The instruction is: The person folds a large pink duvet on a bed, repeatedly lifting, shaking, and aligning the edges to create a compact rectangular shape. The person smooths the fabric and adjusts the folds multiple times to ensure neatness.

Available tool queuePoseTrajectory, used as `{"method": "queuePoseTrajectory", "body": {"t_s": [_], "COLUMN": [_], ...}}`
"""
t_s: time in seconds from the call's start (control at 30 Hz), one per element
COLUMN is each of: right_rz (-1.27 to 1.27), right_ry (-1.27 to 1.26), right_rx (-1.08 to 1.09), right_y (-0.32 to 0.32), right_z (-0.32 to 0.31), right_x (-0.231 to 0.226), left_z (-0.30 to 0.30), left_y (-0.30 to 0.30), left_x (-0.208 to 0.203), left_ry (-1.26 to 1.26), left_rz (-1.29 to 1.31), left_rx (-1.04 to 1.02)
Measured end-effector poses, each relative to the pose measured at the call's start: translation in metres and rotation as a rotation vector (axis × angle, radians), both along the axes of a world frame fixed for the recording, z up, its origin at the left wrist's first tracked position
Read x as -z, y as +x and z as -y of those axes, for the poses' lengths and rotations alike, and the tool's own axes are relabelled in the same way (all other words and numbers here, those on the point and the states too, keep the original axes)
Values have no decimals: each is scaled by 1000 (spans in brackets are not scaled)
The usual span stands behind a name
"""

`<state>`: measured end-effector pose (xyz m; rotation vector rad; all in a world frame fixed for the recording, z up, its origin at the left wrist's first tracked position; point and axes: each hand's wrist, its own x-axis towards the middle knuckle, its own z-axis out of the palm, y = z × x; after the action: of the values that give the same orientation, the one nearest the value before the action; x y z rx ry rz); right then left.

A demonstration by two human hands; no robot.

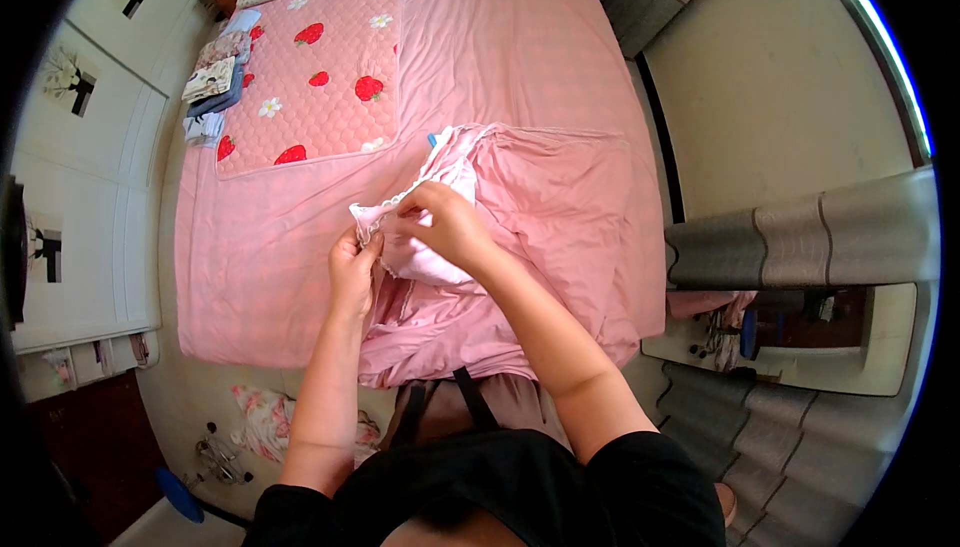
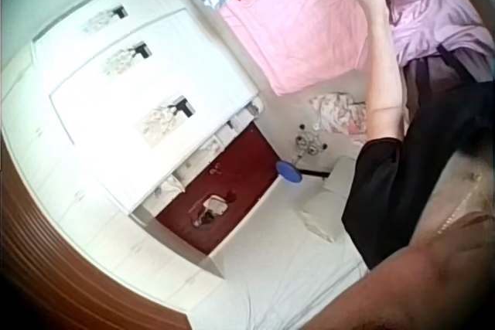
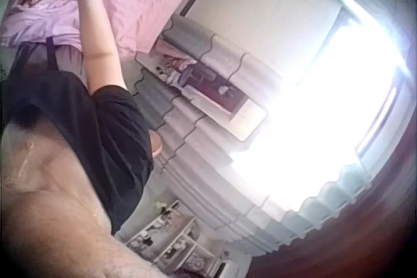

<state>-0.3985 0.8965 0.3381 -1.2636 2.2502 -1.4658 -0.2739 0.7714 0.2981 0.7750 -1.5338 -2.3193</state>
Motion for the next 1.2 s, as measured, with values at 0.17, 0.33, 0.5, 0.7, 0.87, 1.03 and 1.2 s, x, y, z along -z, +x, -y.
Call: {"method": "queuePoseTrajectory", "body": {"t_s": [0.17,0.33,0.5,0.7,0.87,1.03,1.2], "right_rz": [230,372,677,492,203,574,784], "right_ry": [45,183,167,367,564,608,-4], "right_rx": [-17,177,557,973,1079,1363,1183], "right_y": [11,0,-50,-179,-325,-419,-439], "right_z": [-10,-90,-225,-371,-416,-395,-368], "right_x": [16,74,156,246,318,368,380], "left_z": [-12,-22,-73,-149,-181,-199,-201], "left_y": [1,-25,-83,-147,-159,-153,-164], "left_x": [6,30,96,232,358,419,416], "left_ry": [-19,108,-54,-384,-816,-594,-287], "left_rz": [-39,-157,26,345,473,614,749], "left_rx": [-15,-104,-29,242,625,759,626]}}
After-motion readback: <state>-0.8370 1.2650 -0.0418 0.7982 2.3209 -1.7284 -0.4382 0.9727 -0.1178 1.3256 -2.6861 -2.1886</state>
